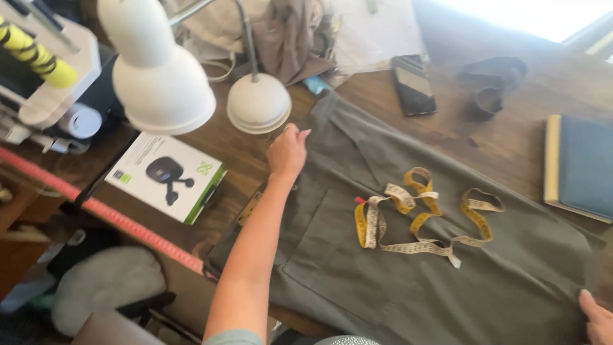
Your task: The person measures a pair of grey trousers with a measuring tape, then folds the bottom hem of the legs. They secure the folded fabric by inserting multiple pins from a red pincushion along the edge of the trousers.
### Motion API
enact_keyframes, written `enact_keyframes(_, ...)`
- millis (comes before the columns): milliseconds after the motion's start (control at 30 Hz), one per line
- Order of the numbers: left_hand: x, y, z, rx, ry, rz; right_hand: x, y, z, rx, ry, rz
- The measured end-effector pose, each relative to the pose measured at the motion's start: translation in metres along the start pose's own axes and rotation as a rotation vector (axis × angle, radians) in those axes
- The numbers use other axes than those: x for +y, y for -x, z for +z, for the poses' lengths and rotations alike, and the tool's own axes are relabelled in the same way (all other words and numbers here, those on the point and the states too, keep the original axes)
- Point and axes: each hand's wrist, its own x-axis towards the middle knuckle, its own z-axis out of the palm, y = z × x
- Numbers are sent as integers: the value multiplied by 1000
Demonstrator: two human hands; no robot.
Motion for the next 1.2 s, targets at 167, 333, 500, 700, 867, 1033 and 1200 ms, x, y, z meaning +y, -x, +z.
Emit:
enact_keyframes(167,-22,-3,21,241,-95,234,-91,125,48,342,-19,261)
enact_keyframes(333,-36,-11,24,285,-189,145,-94,104,40,246,-19,141)
enact_keyframes(500,-32,-8,14,146,-314,182,-66,70,29,53,-97,160)
enact_keyframes(700,-45,-11,16,231,-404,235,-86,62,24,-85,-122,125)
enact_keyframes(867,-79,-29,39,360,-384,328,-111,45,33,-215,-52,53)
enact_keyframes(1033,-91,-43,47,422,-131,564,-135,53,41,-4,352,-87)
enact_keyframes(1200,-67,-9,35,457,-178,640,-138,70,44,86,339,-14)
